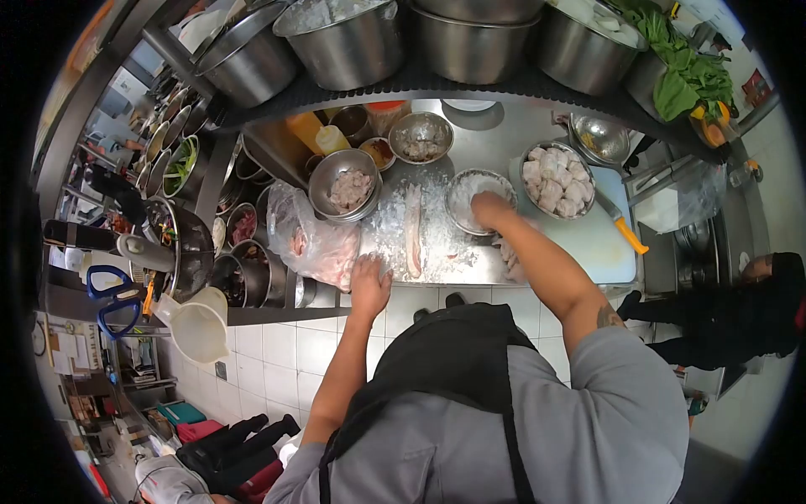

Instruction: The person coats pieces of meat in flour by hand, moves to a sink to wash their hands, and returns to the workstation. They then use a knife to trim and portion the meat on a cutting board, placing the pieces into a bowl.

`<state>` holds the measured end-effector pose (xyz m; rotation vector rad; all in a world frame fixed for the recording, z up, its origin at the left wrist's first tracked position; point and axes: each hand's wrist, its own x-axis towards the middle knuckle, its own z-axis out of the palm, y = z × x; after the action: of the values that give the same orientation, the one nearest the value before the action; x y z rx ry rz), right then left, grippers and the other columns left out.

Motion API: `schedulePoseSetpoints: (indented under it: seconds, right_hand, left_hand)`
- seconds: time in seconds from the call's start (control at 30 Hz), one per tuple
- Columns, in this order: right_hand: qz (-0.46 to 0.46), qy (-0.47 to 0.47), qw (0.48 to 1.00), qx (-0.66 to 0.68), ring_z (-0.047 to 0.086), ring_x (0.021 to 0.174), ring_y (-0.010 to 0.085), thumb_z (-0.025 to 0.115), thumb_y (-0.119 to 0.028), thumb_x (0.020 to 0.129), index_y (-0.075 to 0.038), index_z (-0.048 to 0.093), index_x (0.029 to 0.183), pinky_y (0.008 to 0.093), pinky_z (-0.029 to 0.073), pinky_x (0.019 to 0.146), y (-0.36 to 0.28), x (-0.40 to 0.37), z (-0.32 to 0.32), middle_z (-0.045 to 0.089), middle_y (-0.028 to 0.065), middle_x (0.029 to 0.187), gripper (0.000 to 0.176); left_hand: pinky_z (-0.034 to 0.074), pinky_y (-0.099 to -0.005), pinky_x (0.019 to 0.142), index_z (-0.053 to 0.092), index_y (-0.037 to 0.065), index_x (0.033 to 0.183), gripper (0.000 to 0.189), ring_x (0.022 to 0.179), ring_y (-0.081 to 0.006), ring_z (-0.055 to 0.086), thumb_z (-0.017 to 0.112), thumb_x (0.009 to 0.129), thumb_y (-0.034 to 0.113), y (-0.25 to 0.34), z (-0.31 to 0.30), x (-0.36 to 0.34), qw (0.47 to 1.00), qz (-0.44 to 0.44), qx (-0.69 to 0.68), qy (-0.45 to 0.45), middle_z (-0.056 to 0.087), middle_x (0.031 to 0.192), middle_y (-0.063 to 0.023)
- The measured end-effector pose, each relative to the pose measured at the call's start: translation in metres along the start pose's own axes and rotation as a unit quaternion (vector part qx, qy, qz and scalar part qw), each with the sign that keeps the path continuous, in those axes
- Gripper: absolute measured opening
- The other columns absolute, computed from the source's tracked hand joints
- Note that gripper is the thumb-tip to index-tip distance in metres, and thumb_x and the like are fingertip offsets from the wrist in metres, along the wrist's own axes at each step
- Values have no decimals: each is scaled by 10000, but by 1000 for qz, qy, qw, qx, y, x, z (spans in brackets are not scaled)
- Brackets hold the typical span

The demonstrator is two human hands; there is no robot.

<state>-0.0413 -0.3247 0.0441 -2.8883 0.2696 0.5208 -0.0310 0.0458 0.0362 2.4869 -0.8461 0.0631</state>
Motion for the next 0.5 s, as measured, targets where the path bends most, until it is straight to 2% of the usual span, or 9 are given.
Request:
schedulePoseSetpoints:
  seconds: [0.1, 0.13, 0.23, 0.37, 0.47, 0.5]
  right_hand:
    - [12, 57, 992, 115, 680, 979, 337, 624, -80, 770, -34, 730, 1035, 395, 541, 836, 0, 1, -13, 695, 208, 1070, 289]
    - [17, 80, 983, 161, 681, 974, 330, 626, -83, 772, -38, 729, 1047, 384, 538, 841, -5, -1, -18, 698, 201, 1067, 296]
    - [69, 96, 909, 401, 681, 955, 322, 615, -69, 778, -36, 728, 1033, 369, 528, 843, -33, -6, -24, 709, 186, 1042, 281]
    - [-28, 159, 887, 433, 676, 950, 329, 606, -20, 761, -10, 725, 1001, 378, 525, 846, -98, -6, 1, 715, 180, 1017, 268]
    - [-46, 247, 916, 314, 668, 957, 325, 643, -35, 736, -30, 737, 968, 373, 523, 838, -145, -19, 20, 717, 173, 990, 251]
    - [-59, 230, 938, 252, 661, 972, 323, 651, -52, 735, -43, 742, 956, 380, 521, 832, -150, -21, 32, 718, 163, 991, 239]
  left_hand:
    - [347, -489, 1076, 632, -25, 1185, 380, 1272, -385, 459, 631, 880, 202, -3, -13, -1, 999, 1, -10, -34, 594, 1269, -214]
    - [357, -486, 1071, 641, -30, 1160, 361, 1253, -399, 470, 642, 868, 183, -3, -18, -3, 999, 12, -30, -26, 597, 1244, -229]
    - [381, -476, 1054, 663, -35, 1101, 311, 1210, -423, 495, 663, 843, 139, -5, -29, -9, 996, 39, -77, -10, 607, 1188, -255]
    - [404, -470, 1027, 685, -27, 1047, 252, 1186, -405, 510, 662, 834, 106, -9, -34, -21, 994, 57, -90, -8, 617, 1154, -236]
    - [411, -468, 1020, 689, -27, 1034, 241, 1176, -400, 519, 664, 832, 103, -15, -35, -30, 993, 65, -96, -14, 622, 1144, -232]
    - [412, -467, 1018, 689, -27, 1031, 239, 1171, -399, 523, 664, 832, 104, -15, -37, -33, 993, 66, -96, -17, 625, 1138, -230]
